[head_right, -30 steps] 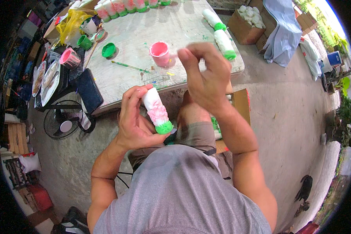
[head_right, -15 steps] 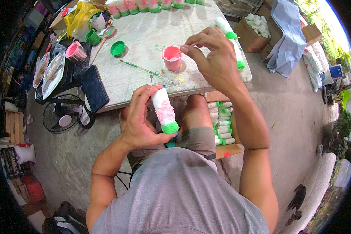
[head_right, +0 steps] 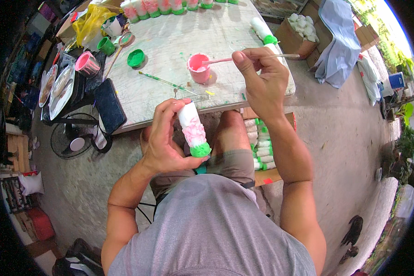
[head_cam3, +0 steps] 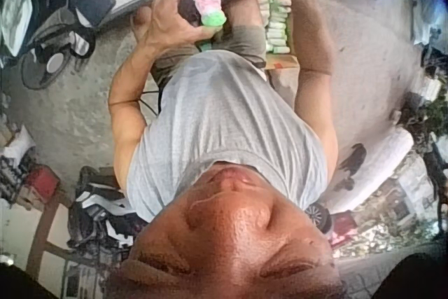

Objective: The person paints a small white cylindrical object with pink paint using a brush. They repeatedly dip the brush into a pink paint container and apply paint to the object's surface, then place the finished item on a table with similar objects.

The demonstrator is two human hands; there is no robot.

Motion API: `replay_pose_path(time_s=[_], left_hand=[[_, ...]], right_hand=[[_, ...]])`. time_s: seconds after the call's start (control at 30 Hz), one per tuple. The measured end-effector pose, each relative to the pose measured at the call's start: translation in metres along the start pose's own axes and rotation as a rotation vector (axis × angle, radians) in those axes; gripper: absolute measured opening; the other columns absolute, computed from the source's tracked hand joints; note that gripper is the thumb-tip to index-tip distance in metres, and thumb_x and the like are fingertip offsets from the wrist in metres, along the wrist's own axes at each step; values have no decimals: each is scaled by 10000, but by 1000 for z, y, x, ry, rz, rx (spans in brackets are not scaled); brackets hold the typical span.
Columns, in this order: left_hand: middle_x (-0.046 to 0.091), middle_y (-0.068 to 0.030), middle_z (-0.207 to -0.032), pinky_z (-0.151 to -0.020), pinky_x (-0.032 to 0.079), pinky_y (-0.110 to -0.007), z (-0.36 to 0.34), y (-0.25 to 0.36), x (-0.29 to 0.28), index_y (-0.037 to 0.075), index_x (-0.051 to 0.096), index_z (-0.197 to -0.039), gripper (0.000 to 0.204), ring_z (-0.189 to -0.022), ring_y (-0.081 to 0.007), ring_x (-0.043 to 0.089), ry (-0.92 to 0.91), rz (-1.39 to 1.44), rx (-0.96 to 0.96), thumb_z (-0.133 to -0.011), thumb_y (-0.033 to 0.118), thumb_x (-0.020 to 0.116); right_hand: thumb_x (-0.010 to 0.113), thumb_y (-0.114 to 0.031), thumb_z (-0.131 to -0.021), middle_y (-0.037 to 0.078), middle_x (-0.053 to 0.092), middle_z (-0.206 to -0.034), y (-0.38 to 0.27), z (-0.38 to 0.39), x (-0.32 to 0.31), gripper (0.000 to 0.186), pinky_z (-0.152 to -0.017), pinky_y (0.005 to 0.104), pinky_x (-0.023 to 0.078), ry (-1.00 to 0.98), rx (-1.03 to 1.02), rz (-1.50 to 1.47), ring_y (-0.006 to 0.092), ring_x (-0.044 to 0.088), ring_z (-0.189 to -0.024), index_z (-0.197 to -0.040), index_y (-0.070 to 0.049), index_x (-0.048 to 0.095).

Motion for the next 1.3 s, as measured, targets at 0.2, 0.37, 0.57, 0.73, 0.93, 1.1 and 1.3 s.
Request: replay_pose_path(time_s=[0.2,0.37,0.57,0.73,0.93,1.1,1.3], left_hand=[[418,-196,-1456,-1151,454,-441,3,0,-2,-27,369,-1517,1156,-1396,-334,497,42,59,19,-560,141,995],[475,-216,-1440,-1133,468,-445,-1,6,-5,-37,411,-1500,1122,-1330,-347,567,32,19,48,-557,158,988],[538,-241,-1428,-1130,453,-457,-1,17,-2,-48,448,-1495,1114,-1333,-357,565,-25,-30,37,-537,193,963],[556,-238,-1419,-1159,418,-464,-1,23,-1,-68,440,-1493,1108,-1345,-353,554,-77,-18,-7,-543,199,944],[557,-238,-1411,-1163,409,-461,3,24,1,-81,409,-1500,1128,-1324,-347,571,-52,57,29,-545,193,943],[560,-238,-1402,-1135,436,-454,2,27,-2,-75,403,-1506,1137,-1300,-346,588,-51,21,37,-543,194,944],[570,-236,-1390,-1124,447,-446,3,30,1,-75,405,-1505,1133,-1289,-339,594,-72,5,40,-541,186,941]], right_hand=[[776,-230,-1002,-23,640,-801,34,15,-19,248,-630,207,394,166,184,-61,32,493,-708,-966,11,730],[672,-218,-1069,74,689,-909,8,39,-20,236,-733,250,475,64,164,-399,105,587,-809,-1044,10,615],[609,-215,-1093,119,691,-951,-43,61,0,239,-833,300,527,-283,7,-352,136,627,-884,-1081,16,548],[622,-166,-1083,92,686,-893,-54,64,7,200,-762,279,527,-347,-75,-287,120,621,-813,-1061,20,553],[624,-150,-1081,77,688,-884,-50,64,9,179,-730,263,522,-300,-71,-217,104,623,-796,-1042,16,567],[634,-153,-1076,87,694,-876,-52,70,3,180,-721,264,523,-276,-49,-313,101,626,-790,-1047,16,576],[639,-130,-1069,97,695,-867,-64,70,7,169,-704,271,531,-273,-235,-233,114,635,-775,-1029,21,576]])
Point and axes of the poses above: each hand's wrist, its own z-axis away from the middle knuckle, its own x-axis out of the palm, y = z × x, the point moved 7 cm from there along -z, towards the middle knuckle
